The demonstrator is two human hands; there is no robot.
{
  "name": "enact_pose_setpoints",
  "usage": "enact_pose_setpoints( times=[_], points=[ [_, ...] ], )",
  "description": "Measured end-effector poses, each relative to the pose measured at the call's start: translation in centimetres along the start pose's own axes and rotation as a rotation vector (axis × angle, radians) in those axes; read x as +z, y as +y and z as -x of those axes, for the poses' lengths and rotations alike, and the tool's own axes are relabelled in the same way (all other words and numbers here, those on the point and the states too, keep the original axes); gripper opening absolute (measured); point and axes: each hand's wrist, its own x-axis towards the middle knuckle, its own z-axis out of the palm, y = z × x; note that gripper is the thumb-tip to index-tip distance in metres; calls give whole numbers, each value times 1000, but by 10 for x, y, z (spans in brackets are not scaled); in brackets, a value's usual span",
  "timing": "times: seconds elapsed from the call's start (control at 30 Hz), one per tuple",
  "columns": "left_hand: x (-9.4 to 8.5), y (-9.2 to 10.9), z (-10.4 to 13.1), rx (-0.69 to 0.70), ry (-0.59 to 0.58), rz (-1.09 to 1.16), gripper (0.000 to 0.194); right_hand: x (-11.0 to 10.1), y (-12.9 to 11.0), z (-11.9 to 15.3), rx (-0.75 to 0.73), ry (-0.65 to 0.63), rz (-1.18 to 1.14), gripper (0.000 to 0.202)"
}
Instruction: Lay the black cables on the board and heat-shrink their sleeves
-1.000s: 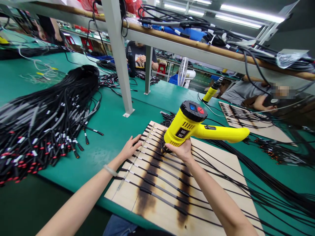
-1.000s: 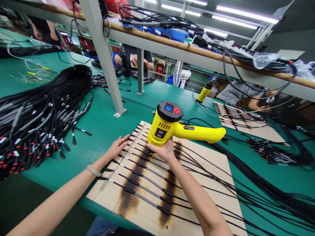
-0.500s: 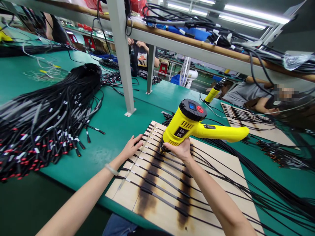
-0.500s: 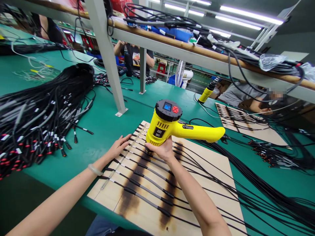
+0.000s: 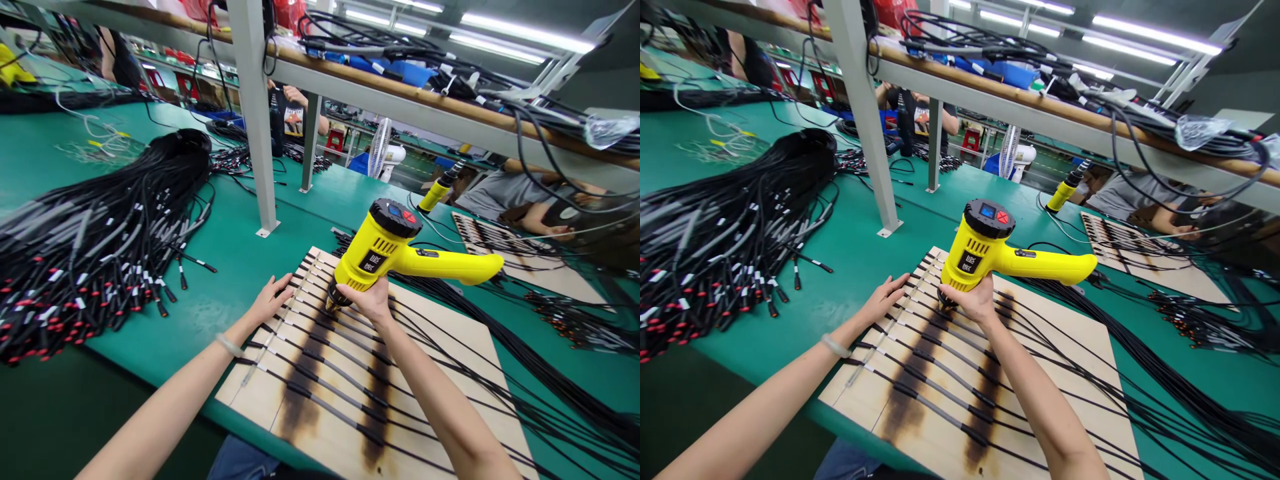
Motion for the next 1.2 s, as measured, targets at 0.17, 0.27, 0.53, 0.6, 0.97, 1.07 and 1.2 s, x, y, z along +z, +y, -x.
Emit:
enact_pose_setpoints(
  times=[0.17, 0.27, 0.53, 0.6, 0.97, 1.07, 1.2],
  points=[
    [0, 0, 0, -2, 1, 5, 72, 1, 1, 2, 11, 12, 27, 42],
    [0, 0, 0, -1, 3, 4, 70, 1, 4, 3, 14, 1, 28, 42],
    [0, 1, 0, -6, -7, -11, 78, 2, 7, 5, 41, 28, 26, 45],
    [0, 1, 0, -5, -10, -14, 79, 2, 7, 5, 49, 34, 33, 47],
    [0, 0, 0, 6, -13, -17, 76, 4, 7, 9, 19, 20, 1, 50],
    [0, 0, 0, 4, -15, -24, 77, 4, 8, 9, -6, 28, 6, 49],
    [0, 1, 0, -3, -13, -29, 79, 4, 8, 10, -29, 36, -1, 48]
  ],
)
